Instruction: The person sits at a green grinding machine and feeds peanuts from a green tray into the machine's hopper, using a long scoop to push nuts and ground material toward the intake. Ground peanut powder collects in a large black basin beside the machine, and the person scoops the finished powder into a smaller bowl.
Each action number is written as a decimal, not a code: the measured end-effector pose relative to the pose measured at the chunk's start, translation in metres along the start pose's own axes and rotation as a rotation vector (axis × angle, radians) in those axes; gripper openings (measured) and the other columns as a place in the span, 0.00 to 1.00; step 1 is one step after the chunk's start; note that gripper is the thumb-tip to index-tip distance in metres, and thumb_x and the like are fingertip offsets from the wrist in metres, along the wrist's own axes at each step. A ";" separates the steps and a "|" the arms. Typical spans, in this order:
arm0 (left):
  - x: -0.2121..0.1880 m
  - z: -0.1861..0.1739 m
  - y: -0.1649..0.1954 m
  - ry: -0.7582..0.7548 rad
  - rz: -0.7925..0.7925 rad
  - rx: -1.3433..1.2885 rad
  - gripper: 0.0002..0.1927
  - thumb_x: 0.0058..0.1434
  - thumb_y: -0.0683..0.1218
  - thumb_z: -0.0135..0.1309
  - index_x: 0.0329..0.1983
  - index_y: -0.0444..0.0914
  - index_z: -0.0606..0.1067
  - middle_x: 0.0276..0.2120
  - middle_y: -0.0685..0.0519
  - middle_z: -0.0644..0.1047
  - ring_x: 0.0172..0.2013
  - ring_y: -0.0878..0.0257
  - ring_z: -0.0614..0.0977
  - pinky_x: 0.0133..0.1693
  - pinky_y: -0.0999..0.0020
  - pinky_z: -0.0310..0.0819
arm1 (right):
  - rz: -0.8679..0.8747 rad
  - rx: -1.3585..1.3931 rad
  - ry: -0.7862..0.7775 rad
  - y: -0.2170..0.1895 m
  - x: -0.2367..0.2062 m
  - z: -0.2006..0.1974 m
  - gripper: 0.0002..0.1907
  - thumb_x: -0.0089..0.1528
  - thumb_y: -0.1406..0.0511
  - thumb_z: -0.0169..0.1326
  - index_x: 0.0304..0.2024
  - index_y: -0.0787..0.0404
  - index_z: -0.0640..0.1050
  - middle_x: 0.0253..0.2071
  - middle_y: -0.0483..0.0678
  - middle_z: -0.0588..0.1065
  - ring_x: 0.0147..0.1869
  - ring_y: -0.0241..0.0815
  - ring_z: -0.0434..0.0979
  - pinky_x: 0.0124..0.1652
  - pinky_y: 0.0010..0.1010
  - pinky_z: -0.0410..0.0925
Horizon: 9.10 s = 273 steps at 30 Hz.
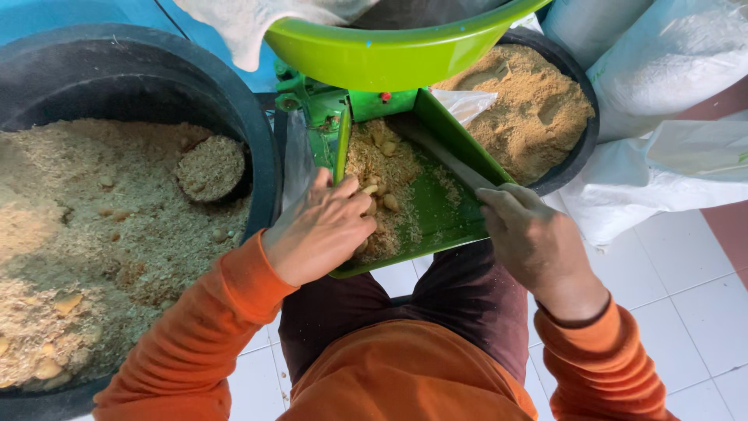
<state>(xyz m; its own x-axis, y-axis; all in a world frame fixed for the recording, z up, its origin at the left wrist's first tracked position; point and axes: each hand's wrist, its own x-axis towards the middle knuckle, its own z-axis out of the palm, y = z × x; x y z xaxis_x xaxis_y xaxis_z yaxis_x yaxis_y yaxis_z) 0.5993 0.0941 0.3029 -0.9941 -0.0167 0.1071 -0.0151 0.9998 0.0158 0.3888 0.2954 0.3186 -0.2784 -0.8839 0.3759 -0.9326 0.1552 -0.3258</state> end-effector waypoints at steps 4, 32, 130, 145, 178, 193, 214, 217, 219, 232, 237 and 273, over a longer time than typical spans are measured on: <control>0.000 0.010 -0.001 -0.048 0.001 0.055 0.06 0.56 0.43 0.53 0.24 0.42 0.78 0.30 0.55 0.76 0.44 0.57 0.76 0.49 0.51 0.63 | 0.012 0.022 0.050 -0.013 0.000 -0.027 0.10 0.63 0.71 0.61 0.47 0.63 0.81 0.41 0.53 0.80 0.37 0.51 0.82 0.37 0.36 0.74; 0.019 0.044 -0.022 0.188 -0.169 0.078 0.04 0.48 0.39 0.58 0.28 0.41 0.80 0.38 0.46 0.79 0.53 0.51 0.73 0.57 0.38 0.59 | 0.030 0.008 0.012 -0.010 -0.021 -0.031 0.11 0.63 0.69 0.60 0.49 0.61 0.81 0.45 0.52 0.80 0.41 0.52 0.82 0.39 0.35 0.74; 0.031 0.067 -0.019 0.326 -0.172 -0.034 0.06 0.56 0.42 0.55 0.34 0.35 0.79 0.37 0.48 0.80 0.50 0.53 0.77 0.61 0.54 0.62 | -0.009 -0.035 0.042 -0.015 0.006 0.023 0.10 0.65 0.69 0.59 0.49 0.62 0.80 0.43 0.52 0.80 0.36 0.52 0.81 0.35 0.37 0.74; 0.028 0.062 -0.016 0.284 -0.190 -0.105 0.06 0.57 0.42 0.55 0.33 0.35 0.80 0.33 0.47 0.79 0.38 0.53 0.82 0.66 0.50 0.59 | 0.017 -0.107 0.002 -0.031 0.008 0.011 0.10 0.64 0.67 0.60 0.48 0.59 0.82 0.39 0.50 0.80 0.36 0.53 0.81 0.34 0.39 0.73; 0.049 0.083 -0.028 0.074 -0.008 -0.064 0.07 0.51 0.42 0.58 0.34 0.40 0.81 0.45 0.51 0.78 0.47 0.54 0.79 0.54 0.51 0.65 | 0.337 -0.100 -0.150 0.012 -0.044 -0.082 0.13 0.65 0.69 0.59 0.52 0.63 0.81 0.39 0.55 0.81 0.33 0.48 0.80 0.34 0.36 0.71; 0.002 0.035 -0.026 0.236 -0.066 -0.242 0.05 0.59 0.45 0.59 0.36 0.40 0.79 0.36 0.53 0.78 0.46 0.53 0.78 0.48 0.51 0.69 | 0.006 -0.178 -0.081 -0.018 0.002 -0.046 0.11 0.64 0.70 0.62 0.49 0.62 0.82 0.44 0.54 0.82 0.34 0.51 0.80 0.34 0.34 0.73; 0.046 0.021 -0.035 0.661 0.011 -0.660 0.06 0.76 0.43 0.55 0.48 0.35 0.74 0.38 0.51 0.75 0.32 0.61 0.77 0.36 0.64 0.73 | -0.251 0.219 -0.121 -0.063 0.049 -0.063 0.10 0.71 0.63 0.53 0.48 0.64 0.76 0.47 0.53 0.80 0.42 0.41 0.82 0.42 0.28 0.75; 0.026 0.015 -0.049 0.706 -0.013 -0.649 0.06 0.78 0.44 0.55 0.49 0.35 0.73 0.37 0.50 0.75 0.32 0.61 0.77 0.35 0.64 0.71 | -0.405 0.525 -0.686 -0.053 0.078 -0.007 0.27 0.73 0.50 0.38 0.57 0.64 0.76 0.48 0.52 0.81 0.42 0.42 0.85 0.45 0.30 0.79; 0.020 0.011 -0.054 0.736 -0.009 -0.687 0.07 0.80 0.45 0.54 0.52 0.35 0.73 0.38 0.50 0.75 0.32 0.62 0.78 0.35 0.65 0.71 | -0.186 0.600 -0.998 -0.043 0.079 0.027 0.31 0.71 0.47 0.34 0.61 0.58 0.77 0.49 0.52 0.83 0.46 0.44 0.85 0.50 0.33 0.77; 0.022 0.005 -0.067 0.808 -0.030 -0.805 0.09 0.83 0.47 0.52 0.56 0.36 0.71 0.41 0.52 0.77 0.37 0.66 0.86 0.37 0.73 0.78 | -1.029 0.661 -0.552 -0.009 0.089 0.082 0.17 0.80 0.67 0.32 0.70 0.64 0.57 0.70 0.68 0.62 0.73 0.61 0.69 0.71 0.39 0.67; 0.025 0.003 -0.063 0.791 -0.018 -0.915 0.09 0.83 0.46 0.51 0.56 0.35 0.71 0.43 0.51 0.76 0.39 0.66 0.88 0.40 0.72 0.81 | -0.858 0.516 -0.843 -0.007 0.088 0.082 0.21 0.80 0.63 0.33 0.73 0.65 0.60 0.73 0.61 0.64 0.76 0.57 0.65 0.72 0.41 0.59; 0.017 0.003 -0.066 0.771 -0.082 -0.811 0.06 0.81 0.43 0.53 0.54 0.35 0.72 0.37 0.51 0.78 0.33 0.66 0.83 0.37 0.74 0.76 | -0.447 0.686 -1.303 0.008 0.093 0.080 0.32 0.75 0.52 0.28 0.76 0.57 0.65 0.80 0.59 0.53 0.83 0.60 0.46 0.73 0.48 0.41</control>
<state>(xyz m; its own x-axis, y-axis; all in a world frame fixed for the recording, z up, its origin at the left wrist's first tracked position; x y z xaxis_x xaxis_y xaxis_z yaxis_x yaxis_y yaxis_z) 0.5834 0.0277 0.3005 -0.6568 -0.3678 0.6583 0.2763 0.6948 0.6640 0.3738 0.1796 0.2815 0.7146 -0.6182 -0.3275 -0.4992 -0.1226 -0.8578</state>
